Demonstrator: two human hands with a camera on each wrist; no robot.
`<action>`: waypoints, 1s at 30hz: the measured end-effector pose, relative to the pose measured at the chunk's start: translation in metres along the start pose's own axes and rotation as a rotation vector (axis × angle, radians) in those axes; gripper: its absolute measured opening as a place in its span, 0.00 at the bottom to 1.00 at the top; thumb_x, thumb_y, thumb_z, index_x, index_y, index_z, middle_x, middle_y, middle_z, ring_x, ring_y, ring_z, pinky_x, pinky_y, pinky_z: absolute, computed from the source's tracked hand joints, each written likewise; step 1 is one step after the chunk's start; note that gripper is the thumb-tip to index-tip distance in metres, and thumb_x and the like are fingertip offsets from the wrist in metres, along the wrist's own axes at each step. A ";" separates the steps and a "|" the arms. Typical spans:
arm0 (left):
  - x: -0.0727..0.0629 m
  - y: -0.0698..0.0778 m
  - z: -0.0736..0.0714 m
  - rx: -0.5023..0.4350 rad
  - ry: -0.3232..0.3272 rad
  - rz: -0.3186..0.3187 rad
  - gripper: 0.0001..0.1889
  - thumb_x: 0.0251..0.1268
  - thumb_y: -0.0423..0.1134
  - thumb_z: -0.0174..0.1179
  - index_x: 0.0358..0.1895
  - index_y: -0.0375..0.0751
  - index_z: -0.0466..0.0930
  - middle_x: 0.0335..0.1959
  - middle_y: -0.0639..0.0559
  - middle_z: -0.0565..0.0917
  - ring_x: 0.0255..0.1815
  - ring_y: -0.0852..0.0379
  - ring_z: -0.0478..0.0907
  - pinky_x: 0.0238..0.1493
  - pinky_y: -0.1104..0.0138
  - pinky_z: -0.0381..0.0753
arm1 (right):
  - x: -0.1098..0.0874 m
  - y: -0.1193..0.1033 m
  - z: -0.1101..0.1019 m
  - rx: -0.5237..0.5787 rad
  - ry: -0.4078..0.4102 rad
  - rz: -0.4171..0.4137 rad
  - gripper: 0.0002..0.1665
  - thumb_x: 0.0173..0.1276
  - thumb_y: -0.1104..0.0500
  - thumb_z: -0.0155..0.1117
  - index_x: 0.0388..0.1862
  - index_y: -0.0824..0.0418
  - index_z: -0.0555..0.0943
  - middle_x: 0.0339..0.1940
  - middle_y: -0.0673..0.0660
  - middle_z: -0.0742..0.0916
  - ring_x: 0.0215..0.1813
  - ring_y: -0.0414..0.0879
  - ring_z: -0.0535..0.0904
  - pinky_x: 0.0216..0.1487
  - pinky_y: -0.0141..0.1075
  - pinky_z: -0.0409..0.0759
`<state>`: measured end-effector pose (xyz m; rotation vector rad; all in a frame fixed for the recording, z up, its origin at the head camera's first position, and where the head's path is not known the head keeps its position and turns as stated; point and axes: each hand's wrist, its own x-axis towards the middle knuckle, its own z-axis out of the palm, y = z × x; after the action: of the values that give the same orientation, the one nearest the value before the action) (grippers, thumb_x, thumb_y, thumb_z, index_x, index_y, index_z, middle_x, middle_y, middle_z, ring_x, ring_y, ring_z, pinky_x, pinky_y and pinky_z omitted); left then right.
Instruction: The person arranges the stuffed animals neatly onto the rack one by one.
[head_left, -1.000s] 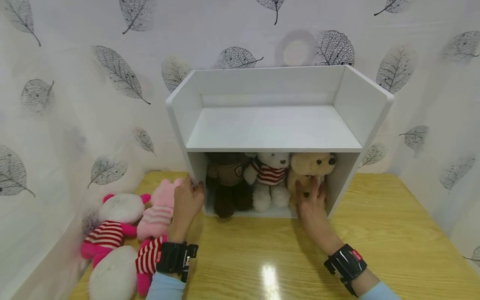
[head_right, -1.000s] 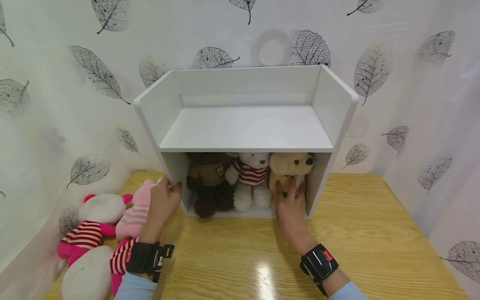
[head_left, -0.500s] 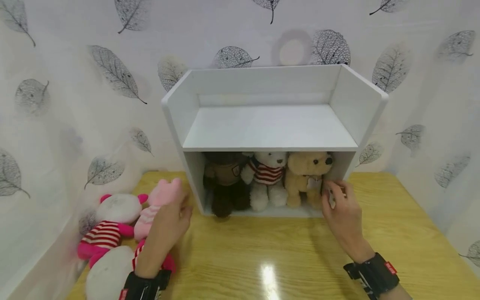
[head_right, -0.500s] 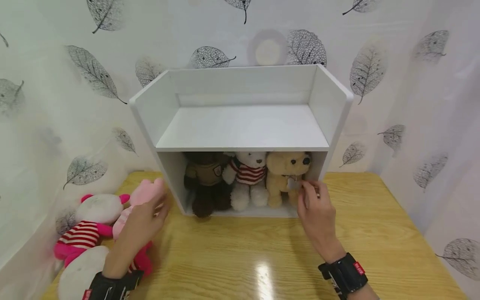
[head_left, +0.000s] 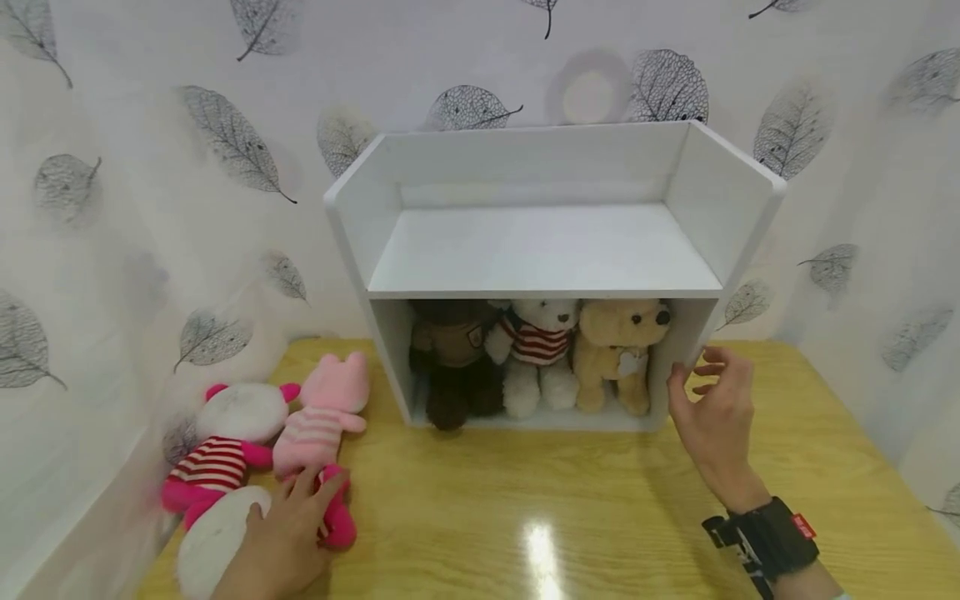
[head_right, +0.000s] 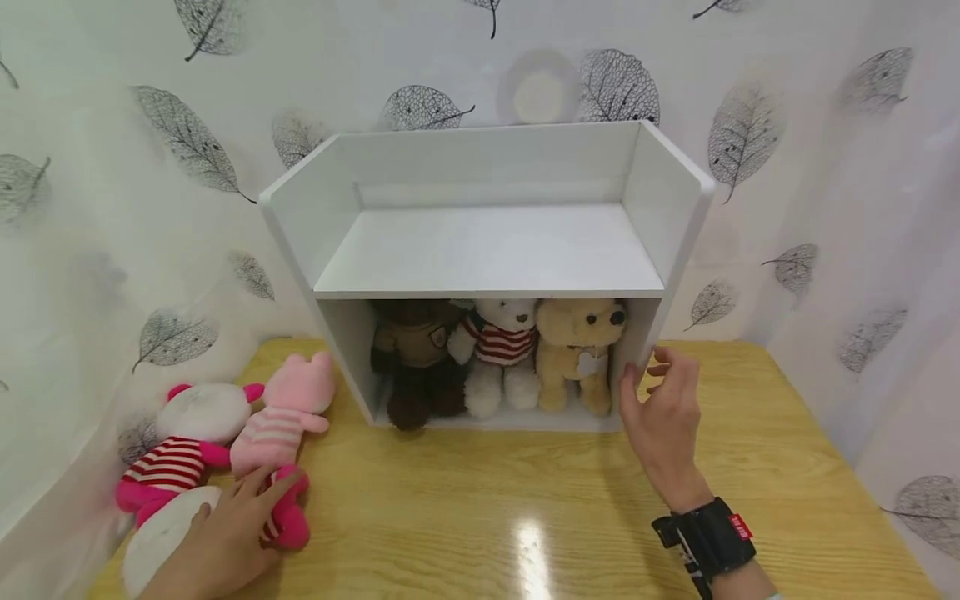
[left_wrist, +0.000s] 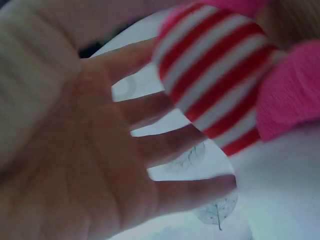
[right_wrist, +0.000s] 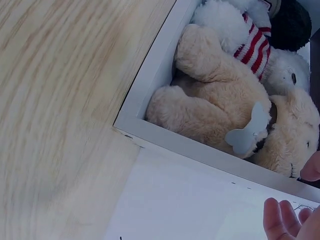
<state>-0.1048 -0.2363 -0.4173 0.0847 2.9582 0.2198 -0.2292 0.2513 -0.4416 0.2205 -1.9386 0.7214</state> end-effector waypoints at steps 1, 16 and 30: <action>0.000 0.000 0.002 0.005 0.016 0.011 0.37 0.47 0.33 0.73 0.67 0.48 0.76 0.68 0.38 0.73 0.63 0.29 0.71 0.45 0.26 0.72 | 0.001 0.000 0.000 0.007 -0.003 0.013 0.26 0.64 0.69 0.65 0.60 0.76 0.70 0.47 0.77 0.77 0.38 0.62 0.81 0.43 0.09 0.64; 0.017 0.061 -0.018 -0.486 0.386 0.475 0.43 0.51 0.31 0.75 0.73 0.59 0.71 0.63 0.58 0.74 0.61 0.61 0.73 0.54 0.64 0.85 | 0.020 0.002 0.002 0.040 -0.100 0.045 0.29 0.67 0.67 0.63 0.66 0.73 0.72 0.46 0.75 0.84 0.34 0.69 0.85 0.36 0.08 0.62; 0.015 0.017 0.024 -0.614 0.153 0.239 0.52 0.55 0.39 0.77 0.79 0.45 0.53 0.68 0.43 0.75 0.61 0.47 0.79 0.56 0.54 0.83 | 0.031 0.005 -0.008 0.000 -0.232 0.038 0.16 0.69 0.67 0.61 0.50 0.77 0.74 0.35 0.76 0.84 0.31 0.71 0.86 0.32 0.62 0.84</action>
<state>-0.1144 -0.2149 -0.4402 0.3487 2.8695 1.1913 -0.2400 0.2651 -0.4145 0.2785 -2.1673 0.7477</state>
